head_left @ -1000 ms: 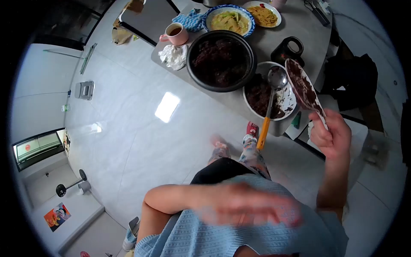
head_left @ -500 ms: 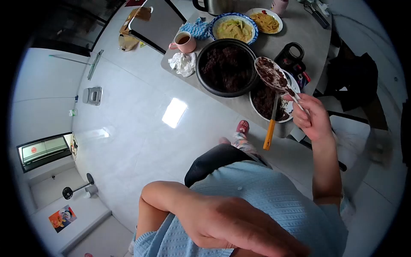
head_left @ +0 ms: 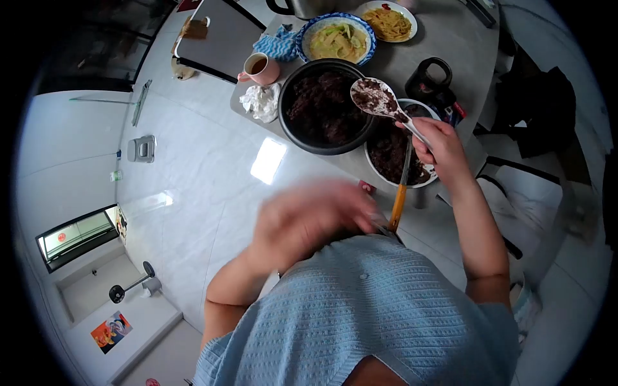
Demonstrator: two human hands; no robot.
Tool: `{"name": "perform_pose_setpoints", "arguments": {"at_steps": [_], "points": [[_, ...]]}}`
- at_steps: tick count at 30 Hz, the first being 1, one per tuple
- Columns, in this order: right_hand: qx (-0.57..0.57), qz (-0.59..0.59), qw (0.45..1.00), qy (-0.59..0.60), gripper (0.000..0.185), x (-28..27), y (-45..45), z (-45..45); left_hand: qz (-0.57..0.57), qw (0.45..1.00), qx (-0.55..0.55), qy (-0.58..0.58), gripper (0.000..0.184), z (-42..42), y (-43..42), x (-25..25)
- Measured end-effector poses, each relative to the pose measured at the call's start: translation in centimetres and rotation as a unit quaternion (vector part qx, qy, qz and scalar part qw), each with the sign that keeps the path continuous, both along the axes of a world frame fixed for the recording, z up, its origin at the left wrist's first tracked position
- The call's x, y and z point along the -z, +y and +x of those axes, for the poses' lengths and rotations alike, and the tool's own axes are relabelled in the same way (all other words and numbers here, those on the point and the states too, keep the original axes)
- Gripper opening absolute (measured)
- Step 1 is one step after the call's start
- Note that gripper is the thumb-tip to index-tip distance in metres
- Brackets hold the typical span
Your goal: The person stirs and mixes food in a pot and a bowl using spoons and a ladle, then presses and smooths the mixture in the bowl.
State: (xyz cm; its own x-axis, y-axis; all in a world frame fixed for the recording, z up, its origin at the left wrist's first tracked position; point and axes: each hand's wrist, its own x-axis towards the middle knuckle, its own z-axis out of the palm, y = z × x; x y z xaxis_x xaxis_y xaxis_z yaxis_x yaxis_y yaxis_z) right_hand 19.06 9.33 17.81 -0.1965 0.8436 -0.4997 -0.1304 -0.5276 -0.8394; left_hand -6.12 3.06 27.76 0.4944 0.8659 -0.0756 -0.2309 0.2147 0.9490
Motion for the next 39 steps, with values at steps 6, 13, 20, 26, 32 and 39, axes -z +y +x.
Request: {"name": "perform_pose_setpoints", "arguments": {"at_steps": [6, 13, 20, 26, 32, 39], "points": [[0.001, 0.124, 0.963, -0.241, 0.026, 5.4, 1.6, -2.1, -0.035, 0.906, -0.314, 0.281, 0.023, -8.6, 6.9, 18.4], [-0.104, 0.234, 0.741, -0.621, 0.013, 6.6, 4.0, -6.9, 0.129, 0.827, -0.284, 0.468, 0.037, -10.7, 14.7, 26.7], [-0.202, 0.242, 0.623, -0.716, 0.011, 7.4, 6.9, -10.0, 0.04, 0.884, -0.311, 0.345, 0.042, -9.6, 17.2, 28.3], [-0.239, 0.267, 0.628, -0.691, 0.01, 9.4, 9.8, -10.0, 0.051, 0.886, -0.33, 0.321, 0.038, -9.5, 17.0, 28.7], [-0.253, 0.249, 0.681, -0.641, 0.023, 9.4, 12.7, -9.8, 0.034, 0.887, -0.325, 0.327, 0.036, -9.5, 17.2, 29.0], [-0.259, 0.322, 0.69, -0.595, 0.021, 8.8, 11.8, -9.1, 0.041, 0.886, -0.344, 0.308, 0.035, -9.3, 17.2, 28.7]]}}
